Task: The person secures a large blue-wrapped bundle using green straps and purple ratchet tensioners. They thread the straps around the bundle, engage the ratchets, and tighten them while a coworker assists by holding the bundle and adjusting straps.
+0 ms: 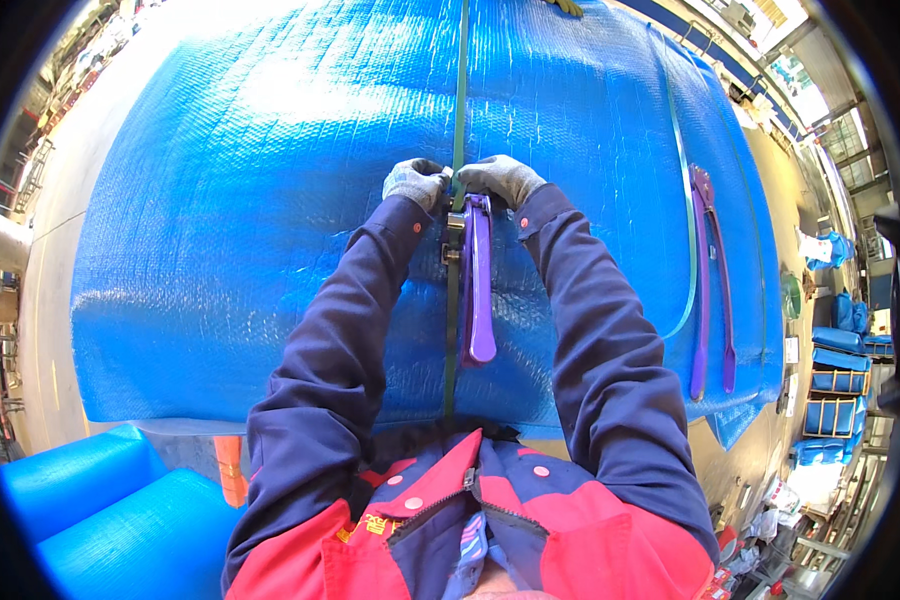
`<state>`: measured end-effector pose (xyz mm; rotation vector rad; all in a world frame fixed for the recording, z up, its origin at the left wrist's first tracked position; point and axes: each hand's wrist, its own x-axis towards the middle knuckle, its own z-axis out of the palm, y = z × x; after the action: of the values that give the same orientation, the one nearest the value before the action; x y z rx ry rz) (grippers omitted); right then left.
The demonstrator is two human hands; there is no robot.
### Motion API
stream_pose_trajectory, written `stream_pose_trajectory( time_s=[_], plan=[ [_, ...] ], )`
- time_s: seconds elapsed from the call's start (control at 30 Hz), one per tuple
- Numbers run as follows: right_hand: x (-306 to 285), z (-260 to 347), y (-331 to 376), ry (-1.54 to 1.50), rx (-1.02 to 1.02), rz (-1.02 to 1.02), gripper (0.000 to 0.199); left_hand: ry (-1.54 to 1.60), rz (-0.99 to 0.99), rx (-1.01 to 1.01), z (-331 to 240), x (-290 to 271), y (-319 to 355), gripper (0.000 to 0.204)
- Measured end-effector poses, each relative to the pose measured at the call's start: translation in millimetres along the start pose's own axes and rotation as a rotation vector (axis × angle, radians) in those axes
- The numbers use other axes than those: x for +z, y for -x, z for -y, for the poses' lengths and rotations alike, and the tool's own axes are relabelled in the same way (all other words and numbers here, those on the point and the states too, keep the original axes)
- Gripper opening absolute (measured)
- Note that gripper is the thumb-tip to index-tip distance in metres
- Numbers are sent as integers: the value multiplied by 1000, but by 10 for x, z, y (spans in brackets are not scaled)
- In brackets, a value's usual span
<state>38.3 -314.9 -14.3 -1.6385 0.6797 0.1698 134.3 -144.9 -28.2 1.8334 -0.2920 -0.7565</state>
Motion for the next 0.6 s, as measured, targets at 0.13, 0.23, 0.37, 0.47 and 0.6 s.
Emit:
stream_pose_trajectory(
  time_s=[0.13,0.23,0.37,0.47,0.6],
  plan=[
    [45,-201,-31,-180,-160,11,39,-55,-23,-89,53,28,-183,28],
    [47,-234,-7,-247,-171,64,33,-42,-6,-139,-16,-6,-203,26],
    [62,-207,22,-264,-151,79,30,84,42,-230,-109,-68,-137,20],
    [54,-200,29,-260,-168,59,30,115,46,-292,-111,-67,-152,18],
    [27,-242,10,-243,-157,96,34,24,8,-301,-67,5,-261,20]
  ],
)
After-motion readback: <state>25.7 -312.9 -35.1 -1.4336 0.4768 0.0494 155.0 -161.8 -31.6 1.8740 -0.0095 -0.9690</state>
